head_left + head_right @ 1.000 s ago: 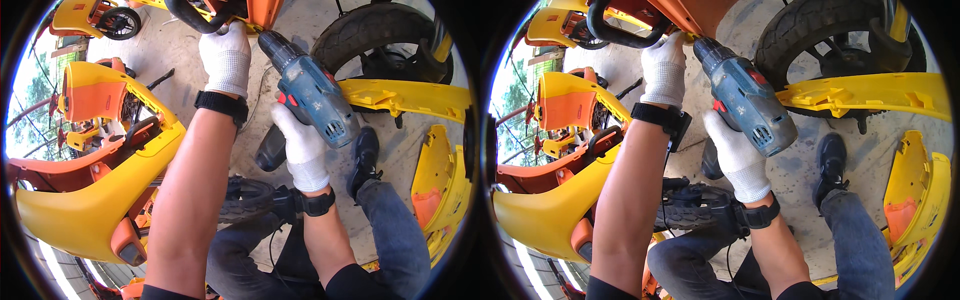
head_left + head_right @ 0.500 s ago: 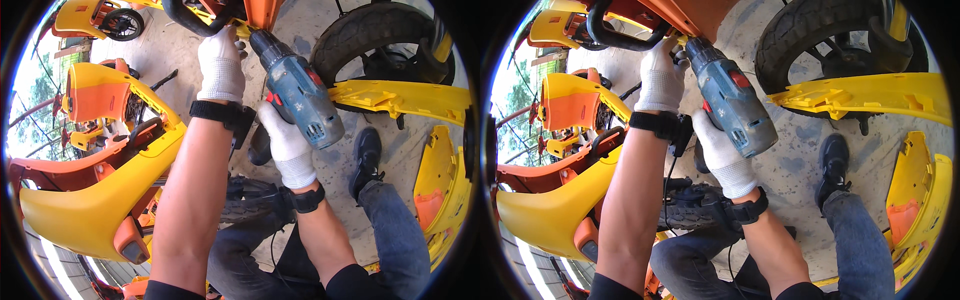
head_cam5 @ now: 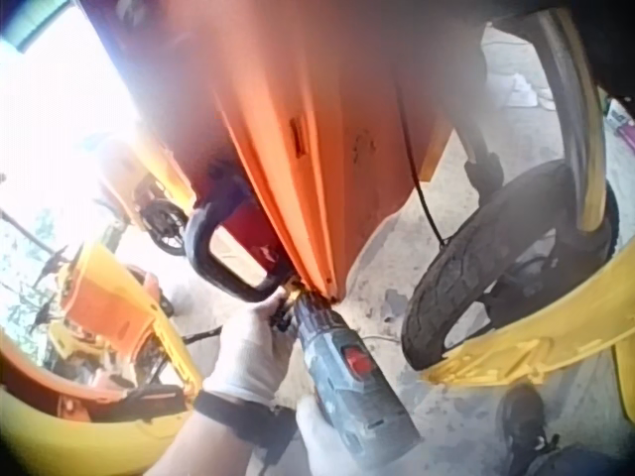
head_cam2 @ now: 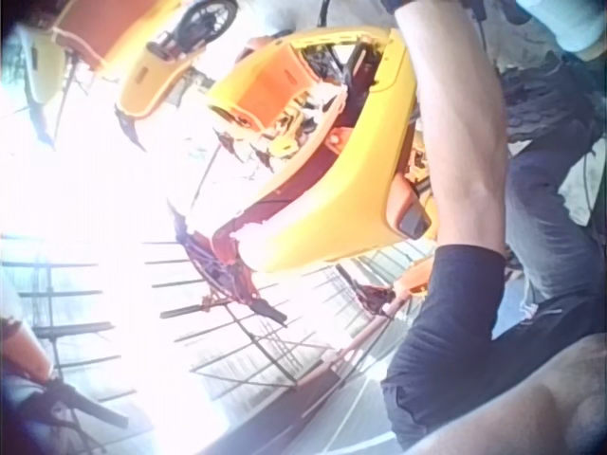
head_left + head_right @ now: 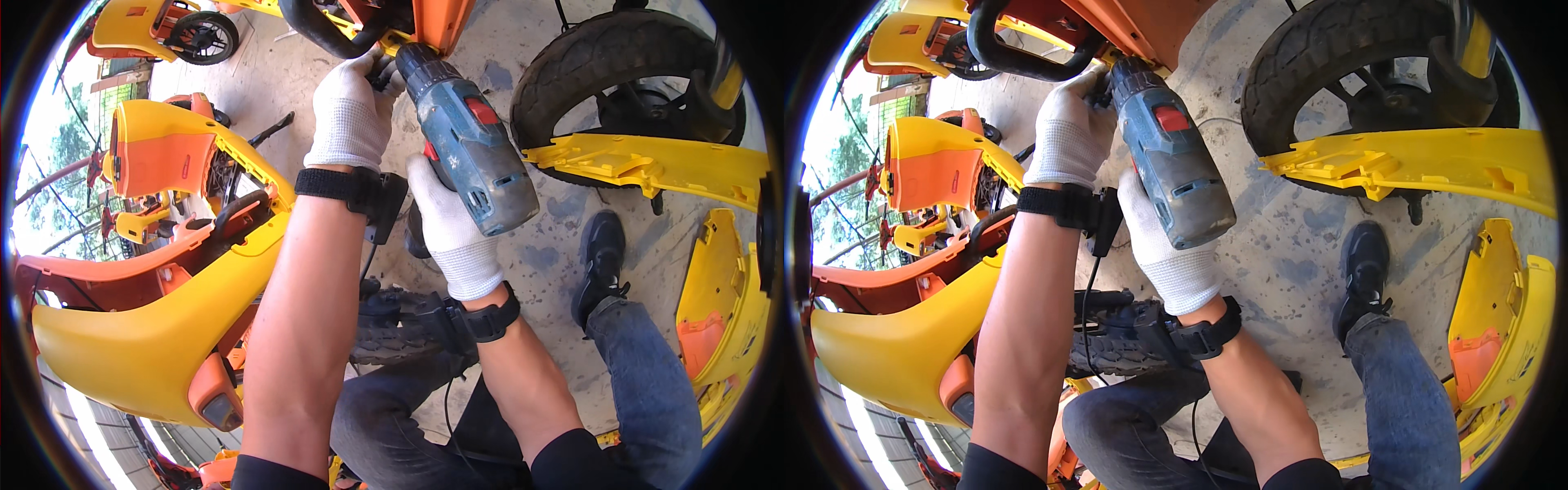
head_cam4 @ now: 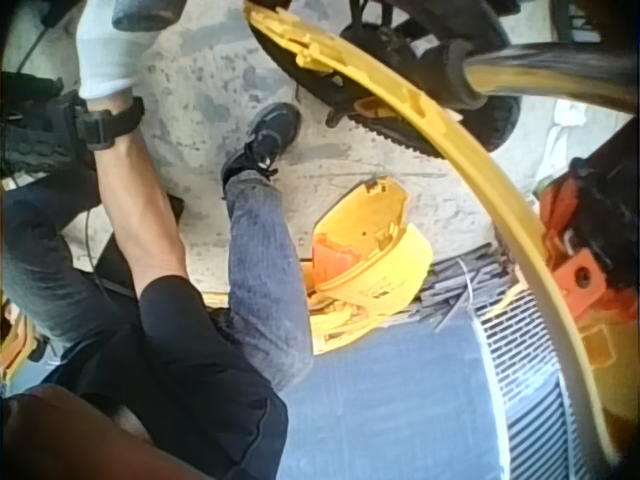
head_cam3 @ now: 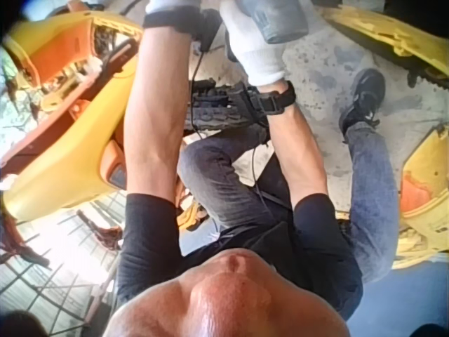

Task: The person uses a corded drill to fasten screws into the yellow and orange plastic body panels of a child's ride-on scooter. They repeatedly insert screws and drive them into place on the side and rear sections of the scooter frame.

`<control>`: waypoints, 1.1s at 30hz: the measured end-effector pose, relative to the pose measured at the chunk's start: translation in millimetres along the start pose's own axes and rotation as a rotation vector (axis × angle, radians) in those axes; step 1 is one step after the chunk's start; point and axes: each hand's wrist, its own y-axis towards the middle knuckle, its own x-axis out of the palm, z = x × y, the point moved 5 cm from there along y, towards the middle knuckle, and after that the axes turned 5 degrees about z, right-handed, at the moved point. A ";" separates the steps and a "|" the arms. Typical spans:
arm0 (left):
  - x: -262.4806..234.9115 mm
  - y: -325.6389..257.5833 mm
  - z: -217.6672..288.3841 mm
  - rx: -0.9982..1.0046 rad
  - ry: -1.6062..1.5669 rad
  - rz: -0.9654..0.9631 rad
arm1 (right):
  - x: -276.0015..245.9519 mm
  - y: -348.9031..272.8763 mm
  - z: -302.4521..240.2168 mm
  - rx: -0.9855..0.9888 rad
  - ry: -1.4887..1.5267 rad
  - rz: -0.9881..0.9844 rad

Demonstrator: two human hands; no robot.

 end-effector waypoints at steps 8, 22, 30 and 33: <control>-38.4 42.3 7.3 0.342 0.420 -0.246 | -9.2 0.4 11.0 -0.046 0.064 -0.043; -3.2 -11.4 10.3 0.550 0.961 -0.355 | -9.5 -5.9 16.9 0.029 0.079 -0.064; 5.4 -4.4 0.4 0.166 0.508 -0.180 | -16.0 -4.5 24.2 -0.019 0.023 -0.111; -3.1 10.2 5.0 0.147 0.492 -0.176 | -17.8 -1.8 23.6 0.178 0.256 -0.104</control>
